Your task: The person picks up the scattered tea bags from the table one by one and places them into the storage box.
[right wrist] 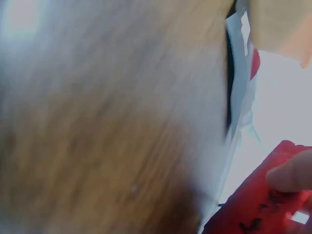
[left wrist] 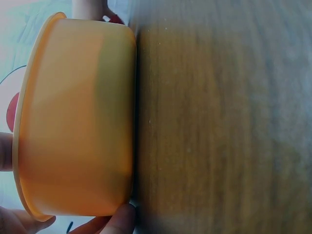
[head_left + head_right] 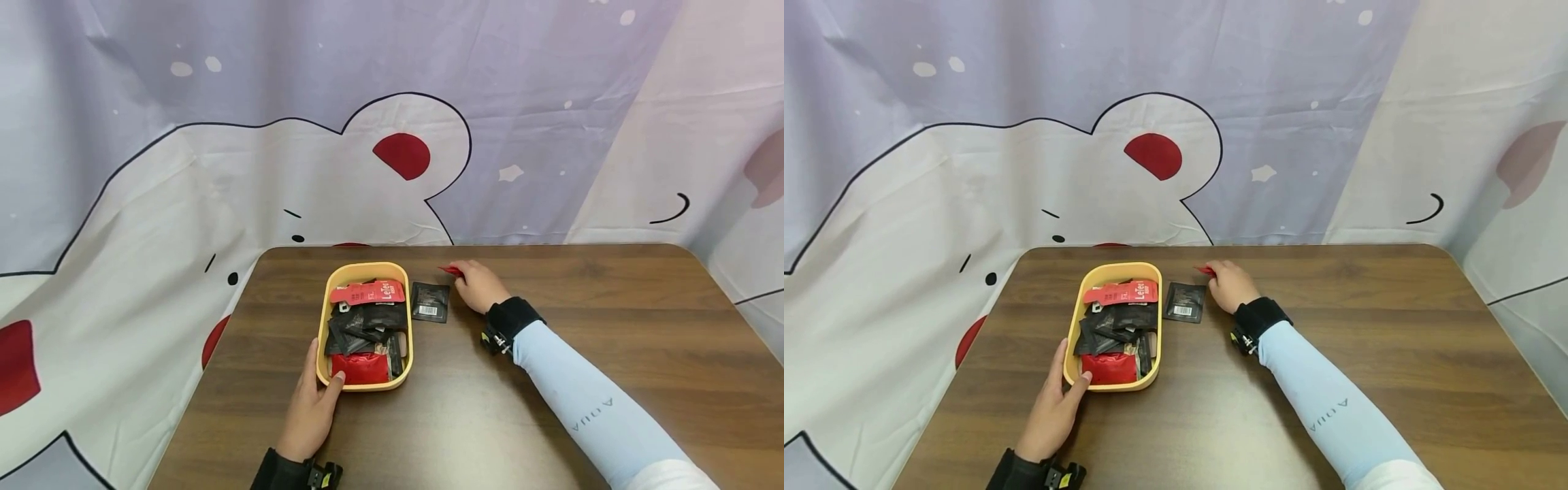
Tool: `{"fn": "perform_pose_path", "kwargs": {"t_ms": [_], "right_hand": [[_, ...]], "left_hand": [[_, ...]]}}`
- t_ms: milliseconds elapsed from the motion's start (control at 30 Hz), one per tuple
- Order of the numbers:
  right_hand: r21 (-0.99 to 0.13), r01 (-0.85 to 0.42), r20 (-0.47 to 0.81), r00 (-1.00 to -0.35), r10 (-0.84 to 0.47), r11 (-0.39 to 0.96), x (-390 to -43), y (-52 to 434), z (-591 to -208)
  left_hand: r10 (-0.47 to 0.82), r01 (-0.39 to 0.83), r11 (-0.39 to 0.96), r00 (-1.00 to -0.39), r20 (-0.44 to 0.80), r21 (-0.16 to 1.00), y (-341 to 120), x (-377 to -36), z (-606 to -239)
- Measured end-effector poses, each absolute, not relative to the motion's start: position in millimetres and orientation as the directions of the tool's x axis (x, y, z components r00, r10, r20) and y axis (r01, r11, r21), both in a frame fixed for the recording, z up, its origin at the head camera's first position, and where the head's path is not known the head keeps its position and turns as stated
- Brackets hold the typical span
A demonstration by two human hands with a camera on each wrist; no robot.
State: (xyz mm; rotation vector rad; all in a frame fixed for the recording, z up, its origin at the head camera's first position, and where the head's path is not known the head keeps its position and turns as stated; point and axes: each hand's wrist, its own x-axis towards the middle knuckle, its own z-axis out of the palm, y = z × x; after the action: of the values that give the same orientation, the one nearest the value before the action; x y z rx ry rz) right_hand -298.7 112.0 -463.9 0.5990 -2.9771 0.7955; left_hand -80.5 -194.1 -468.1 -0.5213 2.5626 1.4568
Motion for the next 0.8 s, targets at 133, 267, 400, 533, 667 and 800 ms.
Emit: {"fn": "perform_pose_path", "kwargs": {"t_ms": [133, 267, 400, 533, 667, 800], "right_hand": [[-0.484, -0.381, 0.151, -0.923, -0.354, 0.787, -291.7, 103.6, -452.9], [-0.517, -0.424, 0.184, -0.904, -0.387, 0.744, -278.3, 86.6, -437.1], [-0.536, -0.488, 0.231, -0.87, -0.436, 0.689, -262.8, 67.3, -425.7], [-0.531, -0.567, 0.291, -0.82, -0.493, 0.63, -247.3, 49.6, -417.0], [-0.512, -0.642, 0.332, -0.761, -0.558, 0.571, -232.6, 34.3, -409.8], [-0.494, -0.682, 0.325, -0.72, -0.613, 0.539, -220.1, 20.4, -405.2]], "left_hand": [[-0.226, -0.368, 0.471, -0.929, -0.294, 0.802, -194.0, -80.8, -467.7], [-0.229, -0.369, 0.473, -0.928, -0.293, 0.8, -193.6, -80.4, -467.5], [-0.229, -0.364, 0.473, -0.93, -0.287, 0.803, -193.0, -79.8, -467.8], [-0.228, -0.359, 0.468, -0.932, -0.282, 0.807, -192.4, -79.7, -467.9], [-0.231, -0.358, 0.47, -0.932, -0.279, 0.806, -192.3, -80.3, -468.1], [-0.23, -0.354, 0.471, -0.933, -0.275, 0.808, -192.7, -80.7, -468.2]]}}
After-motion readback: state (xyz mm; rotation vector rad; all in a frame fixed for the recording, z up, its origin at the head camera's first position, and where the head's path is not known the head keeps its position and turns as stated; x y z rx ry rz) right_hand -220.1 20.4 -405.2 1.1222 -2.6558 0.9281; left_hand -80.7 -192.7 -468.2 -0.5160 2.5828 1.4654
